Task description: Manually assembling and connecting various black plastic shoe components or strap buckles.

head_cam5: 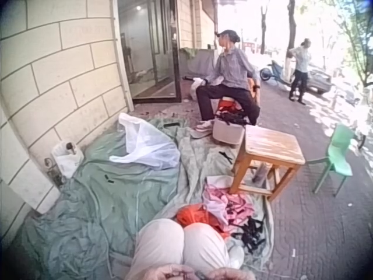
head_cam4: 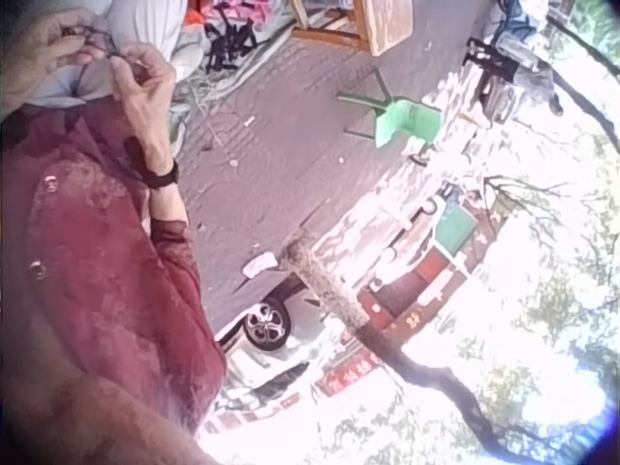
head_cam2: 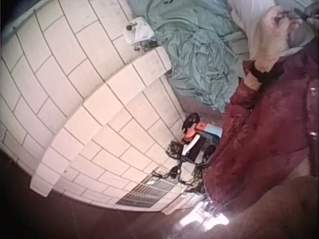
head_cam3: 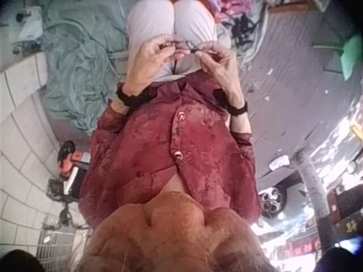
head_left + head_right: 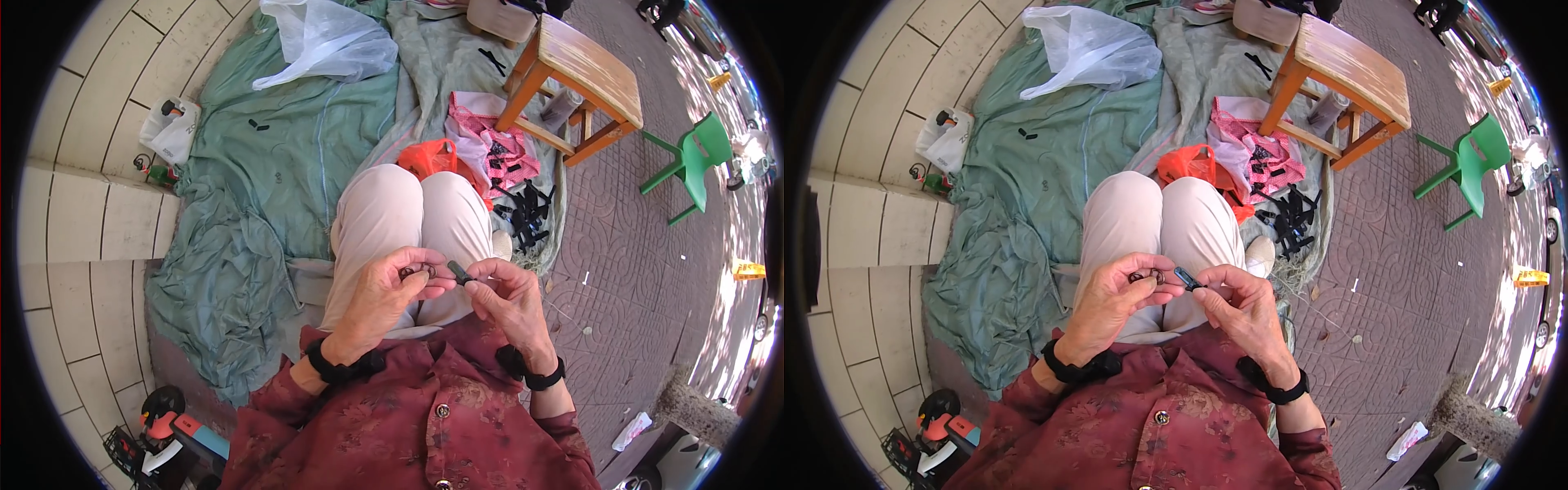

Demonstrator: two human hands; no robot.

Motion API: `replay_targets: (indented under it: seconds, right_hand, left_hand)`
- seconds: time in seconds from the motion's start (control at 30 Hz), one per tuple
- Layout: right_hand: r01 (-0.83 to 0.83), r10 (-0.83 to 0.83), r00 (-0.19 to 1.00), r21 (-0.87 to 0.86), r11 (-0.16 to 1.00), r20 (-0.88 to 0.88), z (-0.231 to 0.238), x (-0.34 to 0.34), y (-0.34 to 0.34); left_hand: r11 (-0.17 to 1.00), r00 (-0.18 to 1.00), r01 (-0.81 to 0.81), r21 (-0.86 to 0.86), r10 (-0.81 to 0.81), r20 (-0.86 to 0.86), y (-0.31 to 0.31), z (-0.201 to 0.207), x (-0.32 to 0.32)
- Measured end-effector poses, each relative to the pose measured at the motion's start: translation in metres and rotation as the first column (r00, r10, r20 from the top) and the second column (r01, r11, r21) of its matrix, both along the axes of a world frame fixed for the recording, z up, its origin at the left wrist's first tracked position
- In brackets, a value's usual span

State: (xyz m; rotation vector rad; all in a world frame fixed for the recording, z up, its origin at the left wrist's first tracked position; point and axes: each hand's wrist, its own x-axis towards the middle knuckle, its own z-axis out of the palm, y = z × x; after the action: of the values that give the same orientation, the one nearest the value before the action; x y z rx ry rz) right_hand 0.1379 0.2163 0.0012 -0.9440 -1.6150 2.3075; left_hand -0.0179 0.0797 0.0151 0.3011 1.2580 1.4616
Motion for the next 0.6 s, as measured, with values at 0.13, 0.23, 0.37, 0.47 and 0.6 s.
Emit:
replay_targets:
  seconds: [0.13,0.23,0.37,0.47,0.6]
  right_hand:
    - [0.033,-0.022,0.996,0.135,0.99,-0.083,-0.005,-0.003,-0.003]
    - [0.04,-0.033,0.997,0.087,0.995,-0.073,-0.001,-0.004,-0.003]
    - [-0.02,0.021,0.998,-0.018,1.0,0.053,0.007,0.0,-0.002]
    - [-0.028,0.027,0.998,0.012,1.0,0.056,0.005,0.002,-0.004]
    - [-0.022,0.022,0.999,0.002,1.0,0.049,-0.002,0.004,-0.008]
  left_hand:
    - [1.0,1.0,-0.013,0.026,0.014,-0.02,-0.002,-0.006,0.0]
    - [0.999,0.998,-0.041,0.035,0.042,-0.045,-0.002,-0.006,0.0]
    - [0.998,0.997,-0.066,0.006,0.066,-0.039,-0.003,-0.006,0.0]
    - [0.997,0.996,-0.079,-0.013,0.079,-0.029,-0.003,-0.005,0.001]
    - [0.996,0.977,-0.062,-0.06,0.049,-0.209,-0.003,0.0,0.005]
